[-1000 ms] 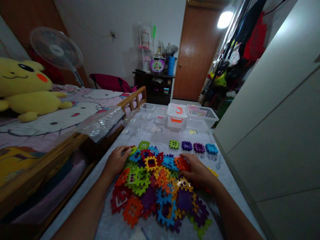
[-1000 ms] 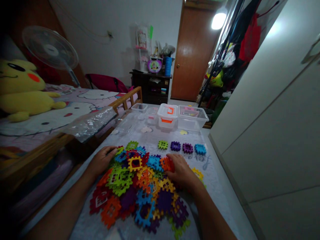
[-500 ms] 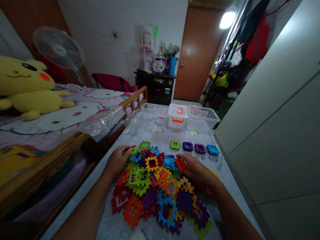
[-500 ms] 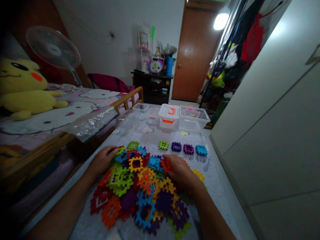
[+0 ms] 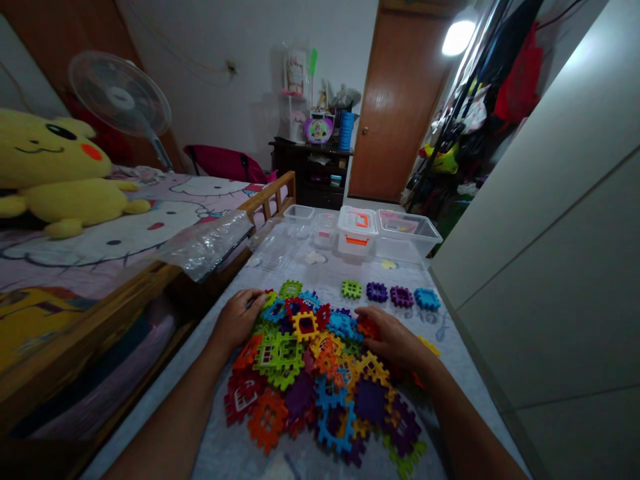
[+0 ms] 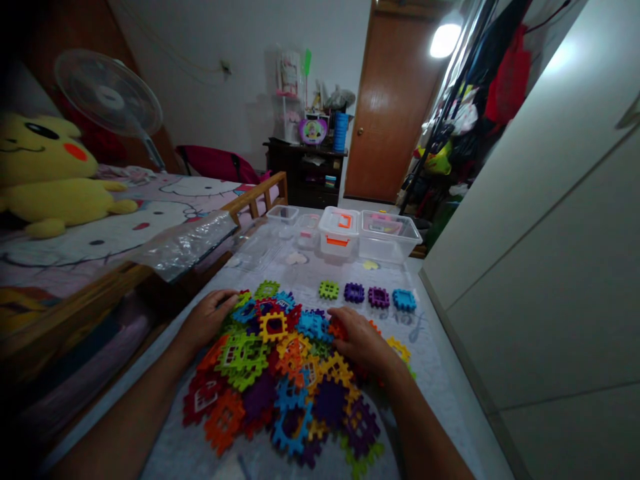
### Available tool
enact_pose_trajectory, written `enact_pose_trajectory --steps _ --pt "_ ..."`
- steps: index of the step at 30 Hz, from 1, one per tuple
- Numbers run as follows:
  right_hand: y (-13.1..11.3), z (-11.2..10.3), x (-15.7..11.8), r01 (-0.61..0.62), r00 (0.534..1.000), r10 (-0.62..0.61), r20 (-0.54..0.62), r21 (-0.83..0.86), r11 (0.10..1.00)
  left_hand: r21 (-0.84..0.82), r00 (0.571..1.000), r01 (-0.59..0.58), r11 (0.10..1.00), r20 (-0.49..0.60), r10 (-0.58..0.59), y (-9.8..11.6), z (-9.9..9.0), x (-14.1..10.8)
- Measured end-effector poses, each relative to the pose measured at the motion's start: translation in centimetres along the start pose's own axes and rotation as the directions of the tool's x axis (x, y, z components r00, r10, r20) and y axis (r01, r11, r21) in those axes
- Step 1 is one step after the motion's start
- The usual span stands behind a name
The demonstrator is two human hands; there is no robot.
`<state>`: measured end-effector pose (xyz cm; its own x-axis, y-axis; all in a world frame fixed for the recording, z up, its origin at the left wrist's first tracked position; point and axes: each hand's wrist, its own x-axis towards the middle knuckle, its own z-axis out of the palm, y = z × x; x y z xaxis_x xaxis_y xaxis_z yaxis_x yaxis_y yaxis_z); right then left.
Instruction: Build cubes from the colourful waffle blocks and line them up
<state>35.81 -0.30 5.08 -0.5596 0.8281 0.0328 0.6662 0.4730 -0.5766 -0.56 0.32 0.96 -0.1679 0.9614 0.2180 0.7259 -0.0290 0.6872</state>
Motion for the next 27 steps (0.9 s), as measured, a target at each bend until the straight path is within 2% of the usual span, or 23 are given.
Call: enact_pose_trajectory --steps 6,13,19,27 --pt "0.2 -0.4 -0.5 -0.038 0.999 0.038 -0.008 0.029 0.999 0.006 1.0 -0.007 1.0 -0.009 0.007 0.0 0.0 0.0" --pt "0.6 -2.0 -2.0 -0.078 0.994 0.066 0.091 0.128 0.989 0.01 1.0 -0.009 1.0 -0.006 0.009 -0.1 0.0 0.1" --pt "1.4 -1.5 -2.1 -0.003 0.997 -0.002 0.081 0.068 0.998 -0.01 1.0 -0.008 1.0 -0.01 0.008 -0.2 0.1 0.1" --pt "1.5 -1.2 -1.7 0.031 0.999 -0.03 0.035 -0.027 0.999 -0.009 1.0 0.006 1.0 -0.007 -0.006 0.0 0.0 0.0"
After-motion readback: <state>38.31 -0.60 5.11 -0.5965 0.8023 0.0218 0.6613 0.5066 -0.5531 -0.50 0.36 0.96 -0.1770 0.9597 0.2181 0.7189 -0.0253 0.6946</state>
